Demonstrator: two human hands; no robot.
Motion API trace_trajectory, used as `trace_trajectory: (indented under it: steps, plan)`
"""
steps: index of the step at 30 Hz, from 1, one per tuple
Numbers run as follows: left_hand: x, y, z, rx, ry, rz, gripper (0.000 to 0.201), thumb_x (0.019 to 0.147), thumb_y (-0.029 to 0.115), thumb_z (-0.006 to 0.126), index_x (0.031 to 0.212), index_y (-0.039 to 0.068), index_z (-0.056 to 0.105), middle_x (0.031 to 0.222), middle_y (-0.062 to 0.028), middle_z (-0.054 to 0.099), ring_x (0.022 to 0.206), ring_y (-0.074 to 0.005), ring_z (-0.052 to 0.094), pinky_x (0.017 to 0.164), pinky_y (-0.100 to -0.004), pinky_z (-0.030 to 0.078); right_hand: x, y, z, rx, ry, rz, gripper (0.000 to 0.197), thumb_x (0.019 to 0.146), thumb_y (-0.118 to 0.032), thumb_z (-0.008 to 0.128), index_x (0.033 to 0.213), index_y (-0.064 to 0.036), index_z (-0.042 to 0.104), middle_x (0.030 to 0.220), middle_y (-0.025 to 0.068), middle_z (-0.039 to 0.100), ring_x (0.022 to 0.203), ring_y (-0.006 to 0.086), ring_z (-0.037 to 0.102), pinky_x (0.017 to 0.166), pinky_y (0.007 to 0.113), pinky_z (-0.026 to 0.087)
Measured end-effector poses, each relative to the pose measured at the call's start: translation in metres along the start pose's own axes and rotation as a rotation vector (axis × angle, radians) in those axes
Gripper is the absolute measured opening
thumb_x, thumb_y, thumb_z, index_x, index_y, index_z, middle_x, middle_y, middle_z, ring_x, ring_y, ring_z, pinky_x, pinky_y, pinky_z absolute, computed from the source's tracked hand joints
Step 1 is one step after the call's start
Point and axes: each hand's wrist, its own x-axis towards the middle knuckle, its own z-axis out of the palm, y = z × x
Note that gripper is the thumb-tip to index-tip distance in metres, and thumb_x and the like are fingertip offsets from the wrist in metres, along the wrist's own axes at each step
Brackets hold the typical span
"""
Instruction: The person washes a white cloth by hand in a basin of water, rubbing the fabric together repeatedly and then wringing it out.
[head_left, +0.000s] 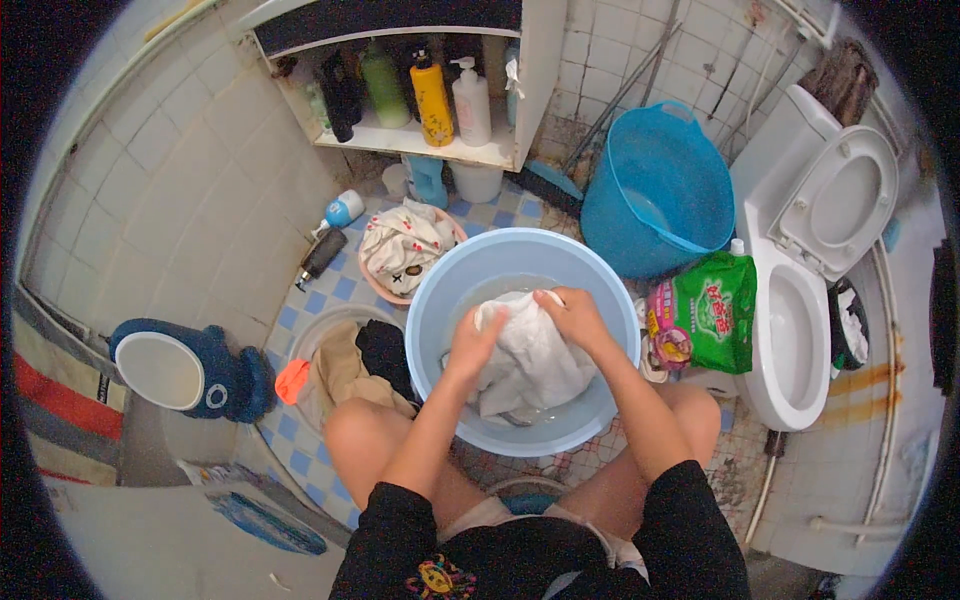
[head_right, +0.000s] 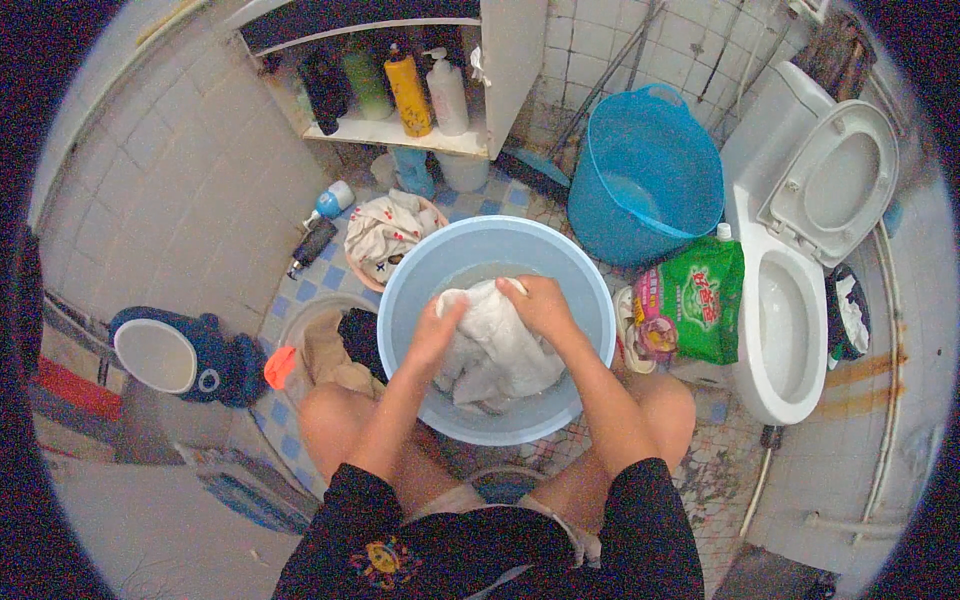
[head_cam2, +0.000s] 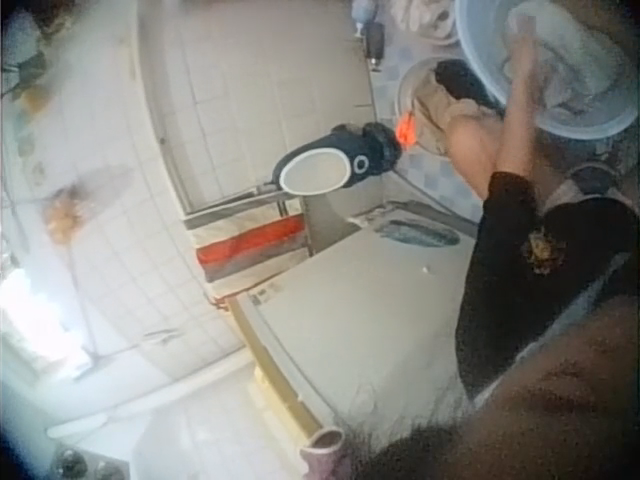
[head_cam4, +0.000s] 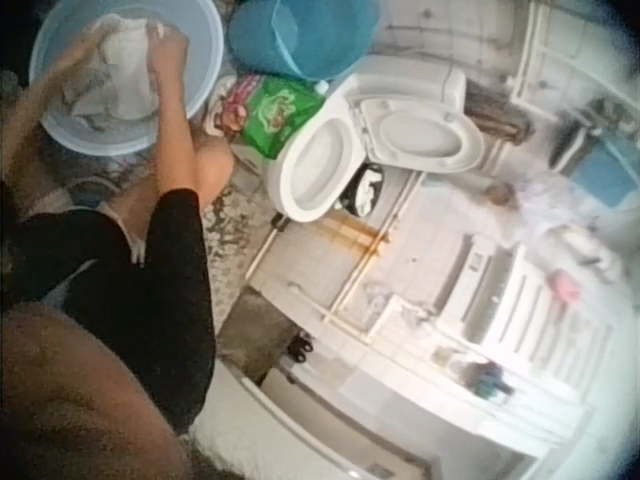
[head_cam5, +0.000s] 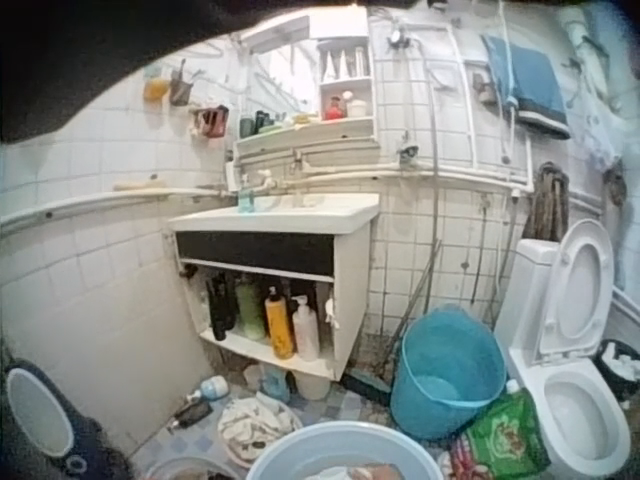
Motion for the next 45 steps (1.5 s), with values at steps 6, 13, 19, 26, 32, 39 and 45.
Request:
trace_trajectory:
  steps: [6,13,19,26,32,39,45]
  plan:
    - [-0.01,0.011,-0.005,0.407,-0.027,0.07,0.031,0.075,0.018,0.065,0.099,-0.001,0.059,0.09,-0.0072,0.062,0.081,-0.0167,0.058,0.073,-0.0291,0.045,-0.013,-0.015,-0.008,-0.129,-0.228,-0.085,0.036,0.078,-0.036,0.058,0.087,-0.0015,0.063,0.083,0.0212,0.061,0.079,0.032,0.059,0.071,0.035,0.045]
    - [-0.013,0.024,-0.025,-0.17,-0.118,-0.028,0.029,0.074,0.016,0.066,0.096,-0.002,0.058,0.088,-0.0061,0.061,0.078,-0.0135,0.057,0.071,-0.0262,0.045,-0.021,0.039,0.019,0.086,-0.351,-0.17,0.039,0.078,-0.019,0.056,0.114,-0.0044,0.053,0.109,0.0149,0.057,0.098,0.0238,0.055,0.086,0.031,0.042]
    - [-0.024,0.031,-0.039,0.002,-0.169,-0.028,0.032,0.074,0.018,0.066,0.099,-0.001,0.056,0.092,-0.006,0.059,0.082,-0.0149,0.056,0.075,-0.028,0.043,-0.006,0.029,0.0,-0.16,-0.341,-0.031,0.025,0.073,-0.012,0.061,0.096,-0.0024,0.058,0.102,0.01,0.06,0.082,0.0165,0.057,0.073,0.029,0.044]
    - [-0.018,0.024,-0.049,0.097,0.038,0.027,0.03,0.077,0.017,0.063,0.1,-0.001,0.056,0.091,-0.0052,0.059,0.082,-0.0131,0.055,0.073,-0.0262,0.043,-0.017,-0.012,-0.057,0.112,-0.22,-0.136,0.018,0.075,-0.017,0.061,0.074,-0.0043,0.047,0.082,0.0057,0.058,0.078,0.0157,0.055,0.07,0.03,0.043]
    - [0.0,0.005,-0.045,-0.216,0.142,0.04,0.03,0.078,0.014,0.06,0.103,-0.001,0.056,0.093,-0.0077,0.059,0.083,-0.014,0.056,0.073,-0.0267,0.043,-0.026,0.002,-0.047,-0.023,-0.238,-0.058,0.036,0.066,-0.023,0.072,0.091,-0.0032,0.055,0.079,0.0013,0.057,0.073,0.0101,0.052,0.065,0.026,0.042]
    - [-0.007,-0.003,-0.008,0.127,0.083,0.151,0.039,0.081,0.016,0.055,0.117,0.001,0.049,0.109,-0.0099,0.056,0.098,-0.0198,0.053,0.085,-0.0315,0.041,-0.008,0.013,-0.025,0.574,-0.073,0.228,0.032,0.074,-0.014,0.064,0.103,-0.0025,0.057,0.092,0.01,0.061,0.081,0.02,0.058,0.075,0.032,0.045]
    - [0.017,-0.067,0.015,-0.083,0.229,0.244,0.049,0.087,0.022,0.047,0.129,0.002,0.033,0.118,-0.0154,0.047,0.099,-0.0214,0.051,0.088,-0.0293,0.039,-0.045,-0.022,0.054,0.059,-0.1,-0.244,0.053,0.08,-0.01,0.05,0.129,-0.0012,0.03,0.13,0.0199,0.037,0.12,0.0307,0.036,0.101,0.035,0.027]
